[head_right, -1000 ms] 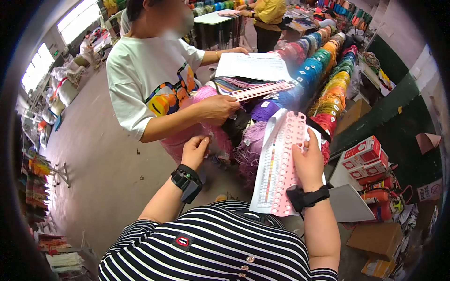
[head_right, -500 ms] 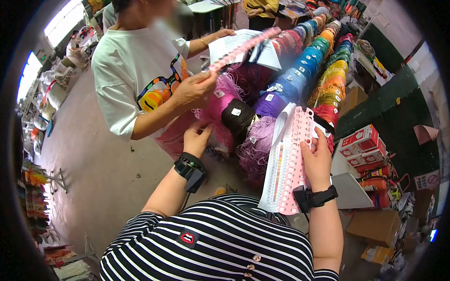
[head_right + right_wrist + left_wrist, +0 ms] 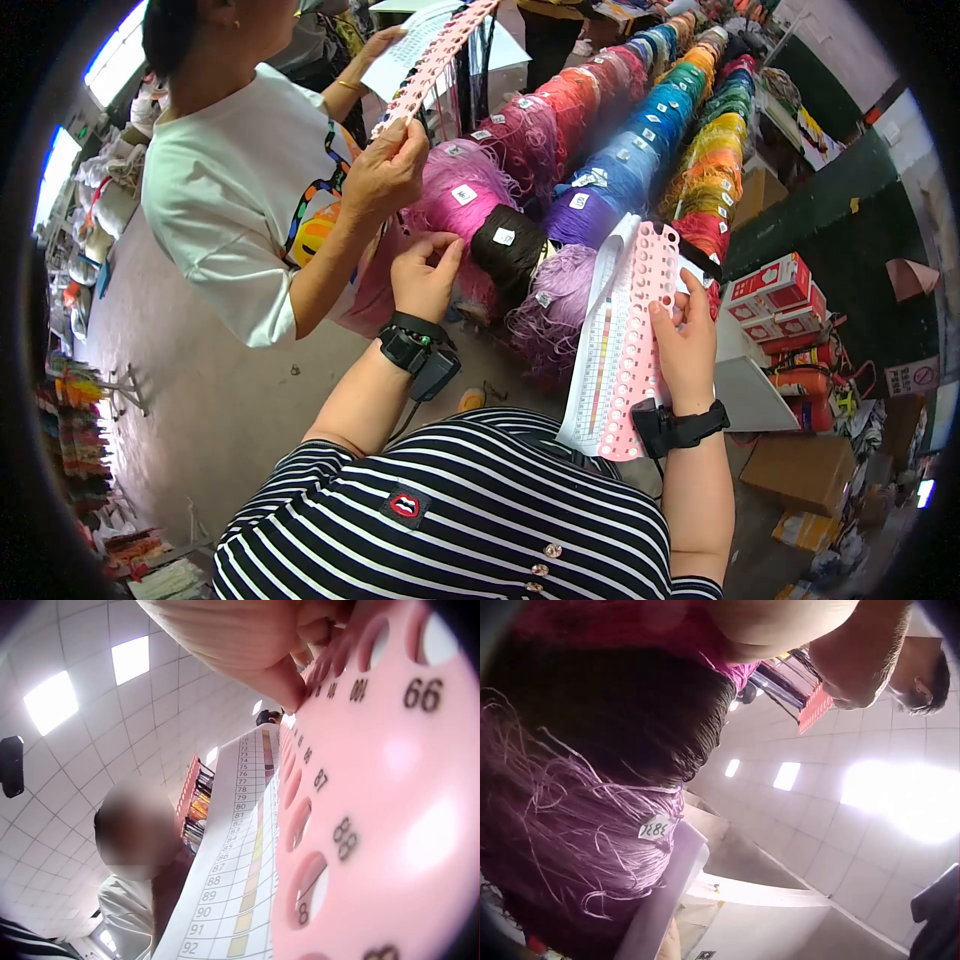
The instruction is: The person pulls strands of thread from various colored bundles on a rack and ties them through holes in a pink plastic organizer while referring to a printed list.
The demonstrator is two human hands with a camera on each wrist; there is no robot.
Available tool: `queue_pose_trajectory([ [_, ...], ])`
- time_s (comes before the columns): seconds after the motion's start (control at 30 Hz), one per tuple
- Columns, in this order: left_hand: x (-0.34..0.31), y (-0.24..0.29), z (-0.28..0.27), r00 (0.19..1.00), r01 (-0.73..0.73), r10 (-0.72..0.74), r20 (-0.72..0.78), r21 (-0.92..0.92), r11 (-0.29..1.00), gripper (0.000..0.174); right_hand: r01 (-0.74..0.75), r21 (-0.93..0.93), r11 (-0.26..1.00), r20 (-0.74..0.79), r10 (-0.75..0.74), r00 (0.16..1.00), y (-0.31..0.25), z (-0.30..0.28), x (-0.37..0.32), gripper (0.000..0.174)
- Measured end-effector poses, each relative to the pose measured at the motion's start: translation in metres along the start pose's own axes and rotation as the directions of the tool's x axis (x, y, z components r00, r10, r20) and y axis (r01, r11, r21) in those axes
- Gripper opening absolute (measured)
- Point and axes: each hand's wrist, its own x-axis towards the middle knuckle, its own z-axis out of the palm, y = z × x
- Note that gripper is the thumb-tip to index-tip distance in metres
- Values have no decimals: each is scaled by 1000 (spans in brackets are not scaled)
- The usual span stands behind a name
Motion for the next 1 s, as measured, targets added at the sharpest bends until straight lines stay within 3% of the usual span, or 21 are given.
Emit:
queue_pose_trajectory([
  [0.2, -7, -3, -8, 986, 166, -159, 47, -228, 959, 9, 12, -16, 1000, -29, -12, 1000, 2, -1, -2, 54],
  [0.23, -10, -5, -9, 964, 267, -257, 73, -286, 920, 7, 11, -32, 999, -23, -11, 1000, 2, -2, -2, 54],
  [0.37, -12, -7, -9, 954, 294, -293, 67, -411, 863, 9, 3, -30, 1000, -12, -3, 1000, -1, -3, -2, 55],
  [0.47, -13, -13, -12, 936, 348, -338, 96, -392, 852, 11, -1, 17, 1000, -8, 1, 1000, -2, -1, -2, 55],
  [0.57, -11, -9, -12, 936, 347, -342, 84, -393, 852, 13, -6, 39, 999, -1, 6, 1000, 4, -2, 1, 54],
  [0.77, -6, -2, -10, 1000, -5, 5, 20, 9, 1000, 18, 17, 97, 995, -3, -17, 1000, 9, 0, 1, 54],
  [0.87, -4, 2, -10, 998, 33, -37, 51, 68, 997, 20, 13, 80, 997, 0, -13, 1000, 8, -1, 0, 54],
  [0.97, -3, -10, -9, 998, 48, -45, 47, -60, 997, 16, 7, 40, 999, 1, -7, 1000, 4, -2, -1, 54],
  [1.0, -4, -14, -9, 991, 118, -107, 79, -150, 982, 15, 2, 26, 1000, 1, -2, 1000, 3, -2, -2, 54],
])
